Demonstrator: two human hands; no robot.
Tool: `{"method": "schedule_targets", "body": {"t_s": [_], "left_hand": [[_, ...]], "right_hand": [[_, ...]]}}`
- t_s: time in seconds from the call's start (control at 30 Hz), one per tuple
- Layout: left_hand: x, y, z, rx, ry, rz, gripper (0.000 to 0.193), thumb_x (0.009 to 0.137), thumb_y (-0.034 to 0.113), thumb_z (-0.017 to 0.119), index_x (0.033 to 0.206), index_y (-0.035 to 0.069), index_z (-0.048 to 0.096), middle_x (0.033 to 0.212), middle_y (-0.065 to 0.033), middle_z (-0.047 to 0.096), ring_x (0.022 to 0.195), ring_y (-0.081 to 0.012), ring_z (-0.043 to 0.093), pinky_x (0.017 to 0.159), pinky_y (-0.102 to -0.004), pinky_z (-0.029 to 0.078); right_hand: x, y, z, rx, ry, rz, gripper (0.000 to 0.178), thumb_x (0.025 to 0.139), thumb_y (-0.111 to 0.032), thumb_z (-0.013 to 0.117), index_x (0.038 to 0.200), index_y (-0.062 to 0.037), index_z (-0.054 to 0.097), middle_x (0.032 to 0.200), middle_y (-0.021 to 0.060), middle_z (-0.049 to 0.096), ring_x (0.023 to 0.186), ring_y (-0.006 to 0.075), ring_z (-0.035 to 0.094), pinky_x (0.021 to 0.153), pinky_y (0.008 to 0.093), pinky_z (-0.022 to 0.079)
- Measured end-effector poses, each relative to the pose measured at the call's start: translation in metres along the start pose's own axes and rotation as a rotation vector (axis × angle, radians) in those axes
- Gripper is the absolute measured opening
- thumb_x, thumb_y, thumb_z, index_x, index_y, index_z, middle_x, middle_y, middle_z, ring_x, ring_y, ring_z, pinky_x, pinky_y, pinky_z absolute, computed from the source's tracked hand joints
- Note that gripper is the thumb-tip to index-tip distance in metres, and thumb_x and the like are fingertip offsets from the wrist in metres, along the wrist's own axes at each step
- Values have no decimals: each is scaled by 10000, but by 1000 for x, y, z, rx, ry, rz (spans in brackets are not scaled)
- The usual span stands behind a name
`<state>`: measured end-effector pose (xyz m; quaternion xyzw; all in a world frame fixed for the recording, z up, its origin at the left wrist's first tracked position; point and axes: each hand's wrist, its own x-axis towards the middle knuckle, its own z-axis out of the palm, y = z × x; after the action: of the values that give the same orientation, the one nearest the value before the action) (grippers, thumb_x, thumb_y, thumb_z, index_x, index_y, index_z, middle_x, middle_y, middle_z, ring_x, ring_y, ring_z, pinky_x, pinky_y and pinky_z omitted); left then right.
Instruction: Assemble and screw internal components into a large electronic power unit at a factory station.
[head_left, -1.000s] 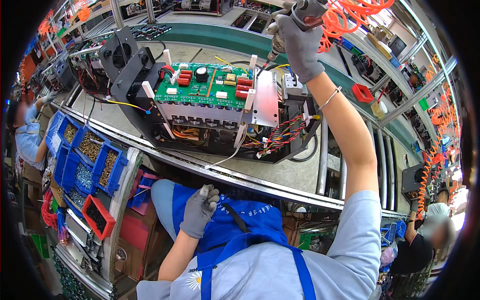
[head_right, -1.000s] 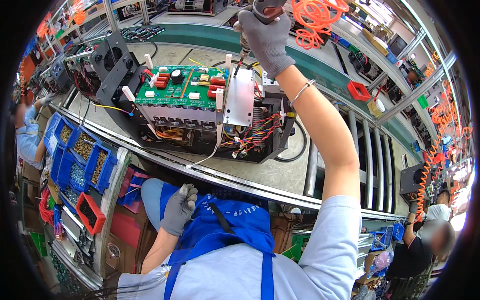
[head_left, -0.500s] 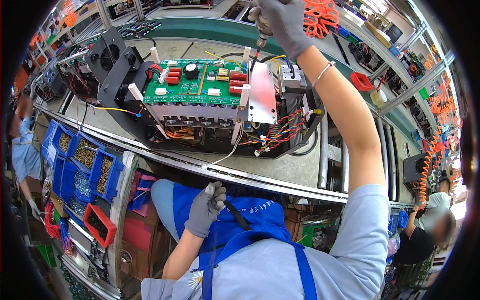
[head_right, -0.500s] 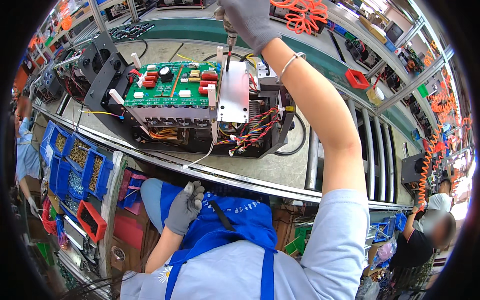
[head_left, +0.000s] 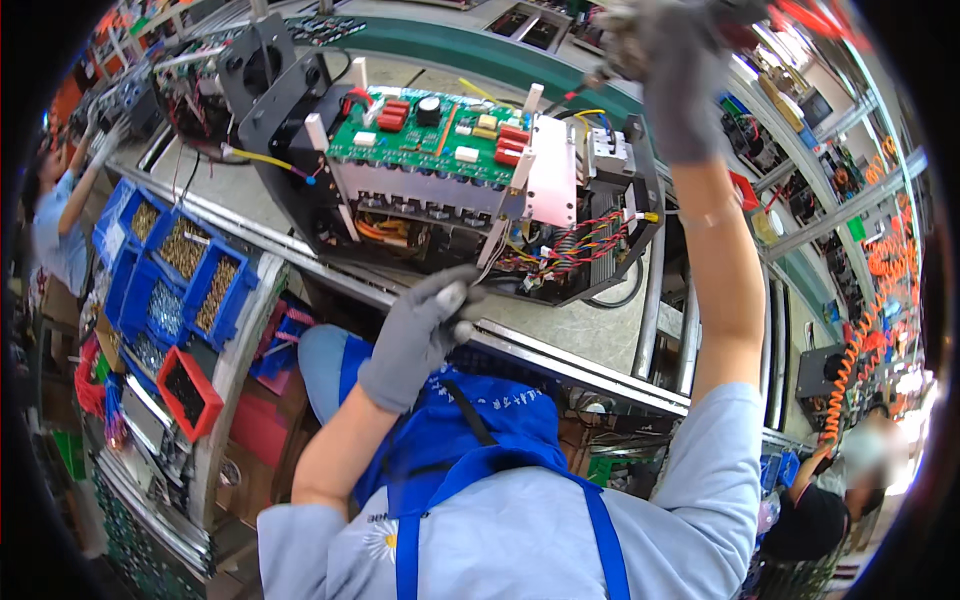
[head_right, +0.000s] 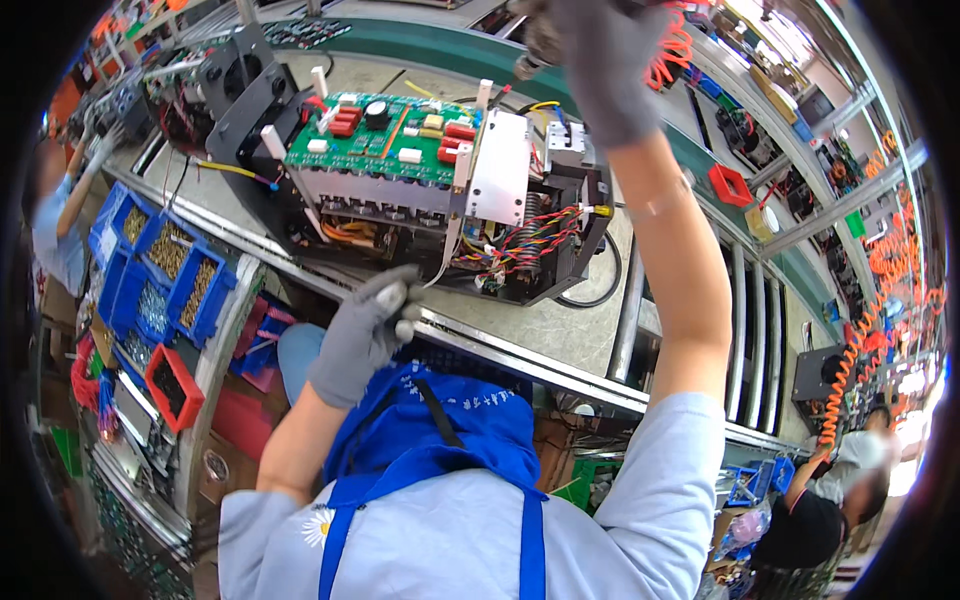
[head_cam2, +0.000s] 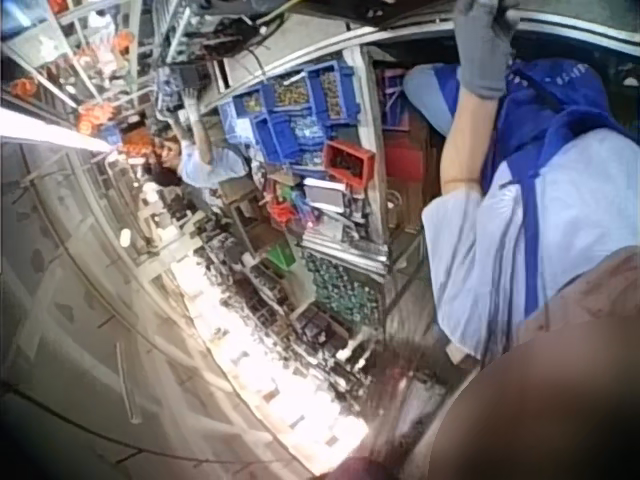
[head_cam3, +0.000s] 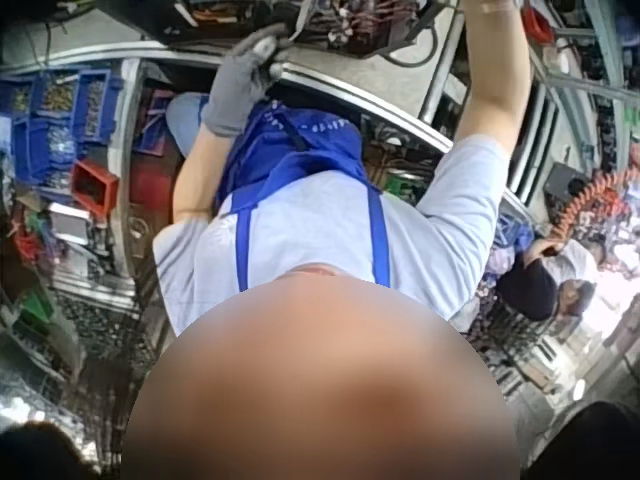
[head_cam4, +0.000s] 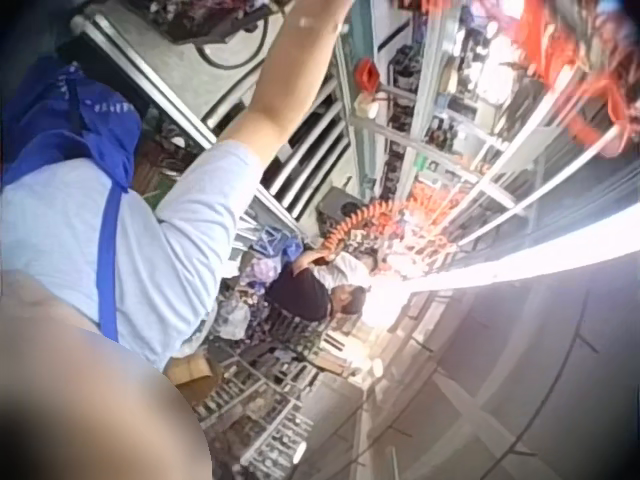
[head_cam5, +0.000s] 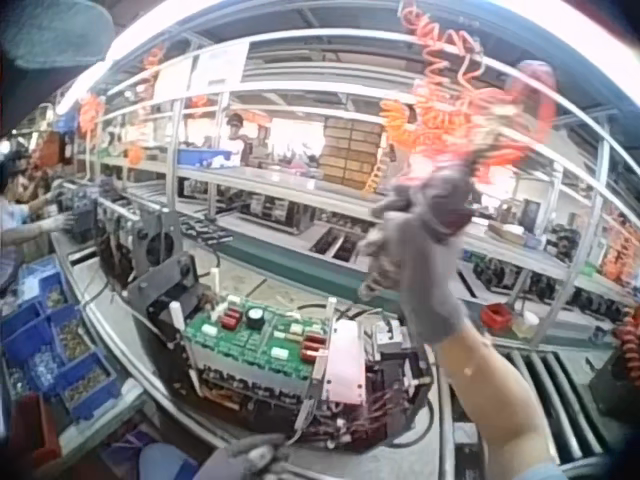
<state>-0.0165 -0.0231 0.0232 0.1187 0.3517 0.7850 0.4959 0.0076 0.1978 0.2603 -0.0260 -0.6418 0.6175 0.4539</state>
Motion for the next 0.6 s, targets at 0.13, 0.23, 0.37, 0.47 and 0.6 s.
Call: {"method": "schedule_targets", "body": {"t_s": [0.13, 0.23, 0.37, 0.47, 0.6], "left_hand": [[24, 16, 37, -255, -161, -40, 405, 960, 203, 562, 1308, 10, 489, 1017, -63, 611, 798, -91, 582, 650, -186, 503], [34, 9, 47, -451, -255, -101, 344, 983, 249, 522, 1228, 11, 485, 1008, -67, 591, 759, -95, 553, 566, -174, 473], [35, 1, 61, -522, -210, -178, 291, 971, 310, 535, 1149, 80, 516, 898, -34, 573, 703, -79, 541, 497, -159, 458], [34, -1, 64, -524, -191, -180, 234, 975, 309, 530, 1078, 99, 521, 864, -26, 563, 695, -68, 552, 494, -152, 465], [36, -3, 67, -476, -153, -155, 232, 977, 287, 530, 1064, 73, 520, 873, -35, 569, 695, -71, 553, 503, -152, 469]], "right_hand": [[-62, -15, -43, 159, -462, -186, 425, 927, -260, 372, 1203, 16, 537, 814, 76, 553, 526, 131, 393, 546, 300, 391], [-96, -14, -37, 334, -450, -395, 456, 875, -145, 464, 1302, 16, 454, 1114, 194, 585, 492, 107, 444, 519, 315, 435], [-118, -15, -46, 299, -381, -410, 501, 841, -113, 511, 1323, 3, 444, 1107, 179, 575, 499, 106, 451, 523, 303, 450], [-120, -15, -52, 313, -323, -391, 504, 832, -110, 515, 1322, -8, 454, 1089, 165, 569, 507, 104, 443, 512, 298, 444], [-127, -16, -49, 307, -274, -367, 511, 830, -112, 514, 1327, -13, 451, 1073, 158, 569, 507, 106, 457, 517, 300, 452]]}}
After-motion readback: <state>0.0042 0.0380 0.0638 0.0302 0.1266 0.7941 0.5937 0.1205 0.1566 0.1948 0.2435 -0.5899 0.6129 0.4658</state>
